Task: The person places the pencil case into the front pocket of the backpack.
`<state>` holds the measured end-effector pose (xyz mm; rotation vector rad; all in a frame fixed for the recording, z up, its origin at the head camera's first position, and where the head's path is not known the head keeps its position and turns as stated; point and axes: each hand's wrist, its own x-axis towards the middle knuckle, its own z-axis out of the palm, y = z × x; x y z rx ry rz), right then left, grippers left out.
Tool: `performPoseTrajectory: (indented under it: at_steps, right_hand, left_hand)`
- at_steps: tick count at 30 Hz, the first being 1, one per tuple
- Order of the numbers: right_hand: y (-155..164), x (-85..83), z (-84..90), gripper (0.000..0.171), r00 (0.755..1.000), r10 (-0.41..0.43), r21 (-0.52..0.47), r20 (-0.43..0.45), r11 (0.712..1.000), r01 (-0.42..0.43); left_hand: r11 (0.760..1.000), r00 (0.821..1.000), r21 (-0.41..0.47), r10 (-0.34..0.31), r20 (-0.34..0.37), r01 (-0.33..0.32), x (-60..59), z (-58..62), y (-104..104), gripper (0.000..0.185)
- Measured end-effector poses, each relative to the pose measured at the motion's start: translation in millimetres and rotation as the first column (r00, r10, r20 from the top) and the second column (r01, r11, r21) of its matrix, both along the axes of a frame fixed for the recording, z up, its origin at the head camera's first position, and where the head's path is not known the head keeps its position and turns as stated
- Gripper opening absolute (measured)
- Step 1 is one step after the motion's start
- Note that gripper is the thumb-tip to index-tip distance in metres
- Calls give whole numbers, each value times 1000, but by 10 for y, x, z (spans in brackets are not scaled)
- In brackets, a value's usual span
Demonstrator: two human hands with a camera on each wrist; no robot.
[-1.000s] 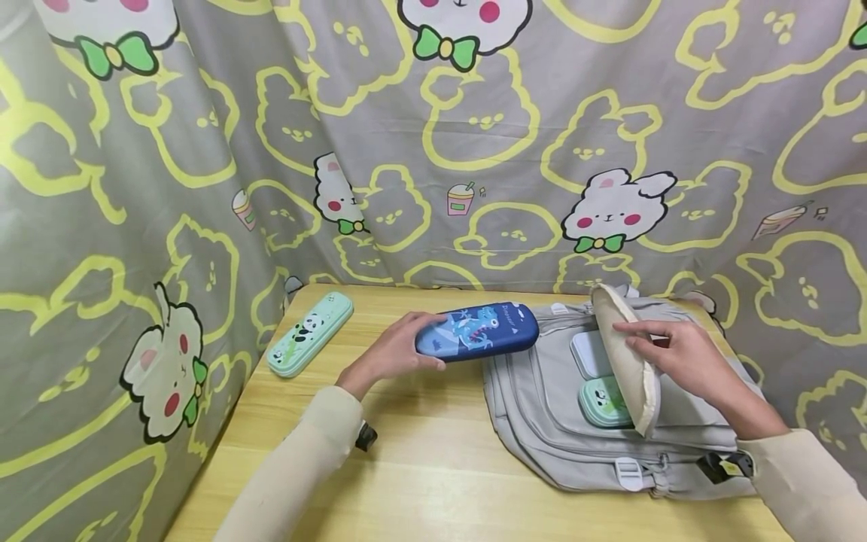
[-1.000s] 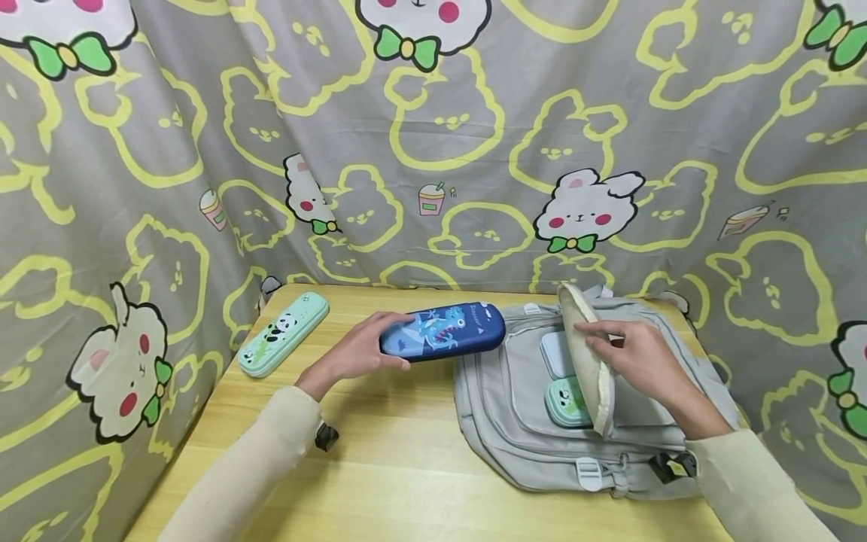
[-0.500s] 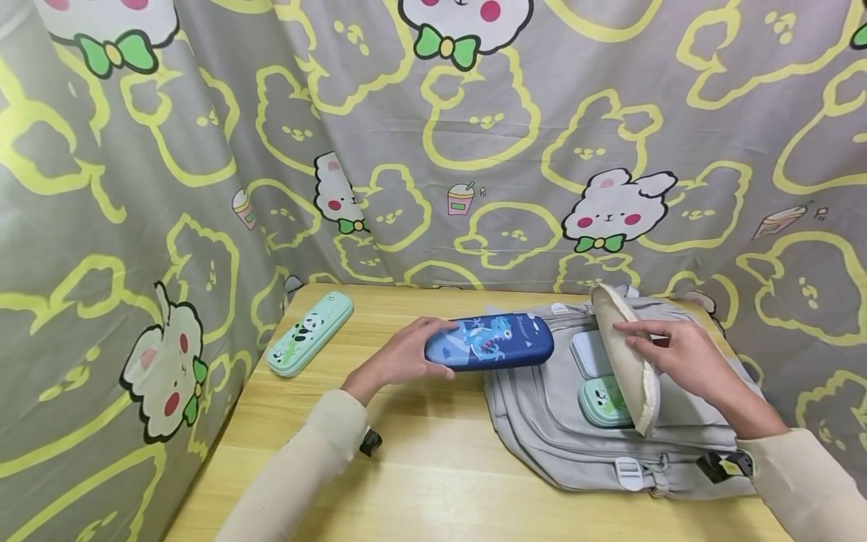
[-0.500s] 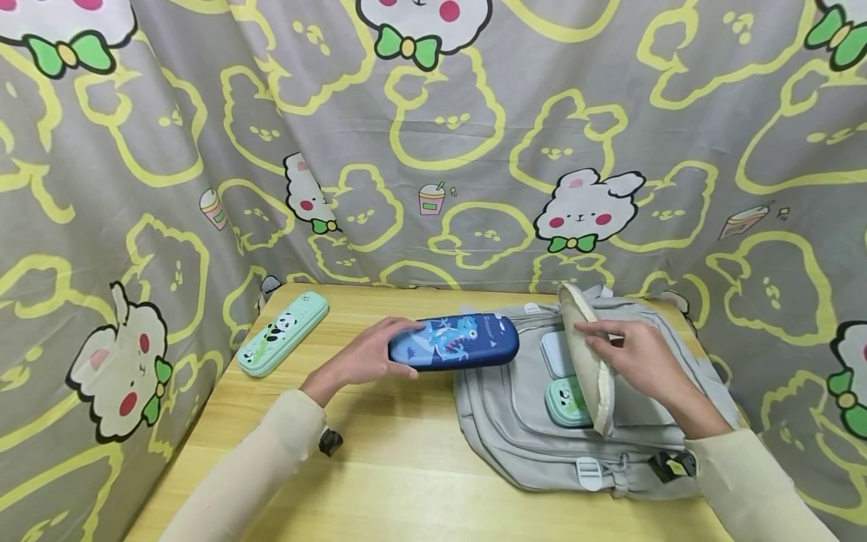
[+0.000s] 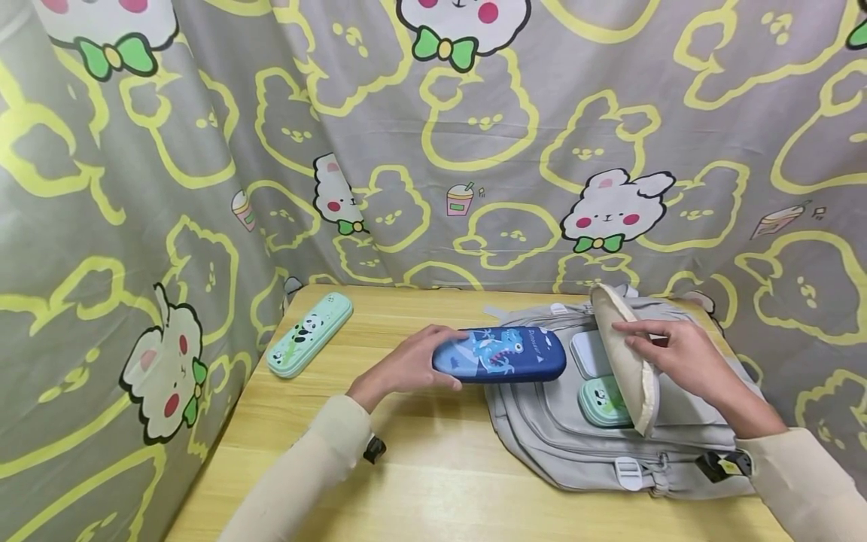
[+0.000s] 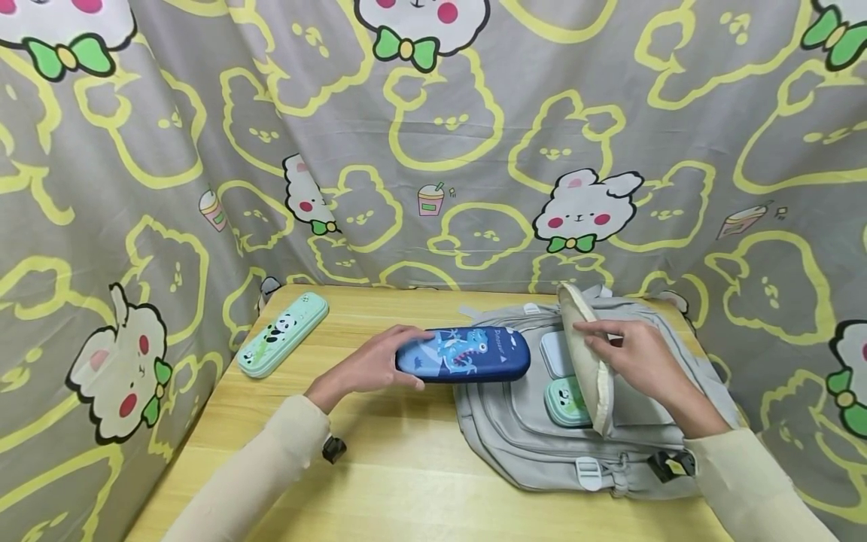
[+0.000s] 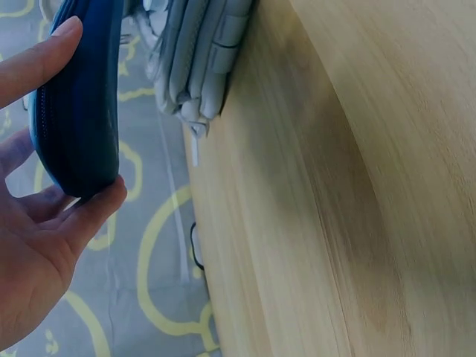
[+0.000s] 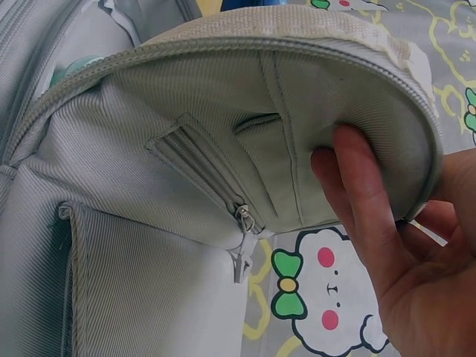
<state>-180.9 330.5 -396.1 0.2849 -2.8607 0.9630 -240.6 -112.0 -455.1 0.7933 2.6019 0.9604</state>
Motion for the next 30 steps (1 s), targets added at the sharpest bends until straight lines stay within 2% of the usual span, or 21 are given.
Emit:
performPoseTrajectory:
  at_steps: [30]
  right_hand:
    - [-2,2,21,30,1000,4,-6,-6,1000,-4]
  left_hand:
    - [994,994,-17,-106,5,106,171,34,224,92]
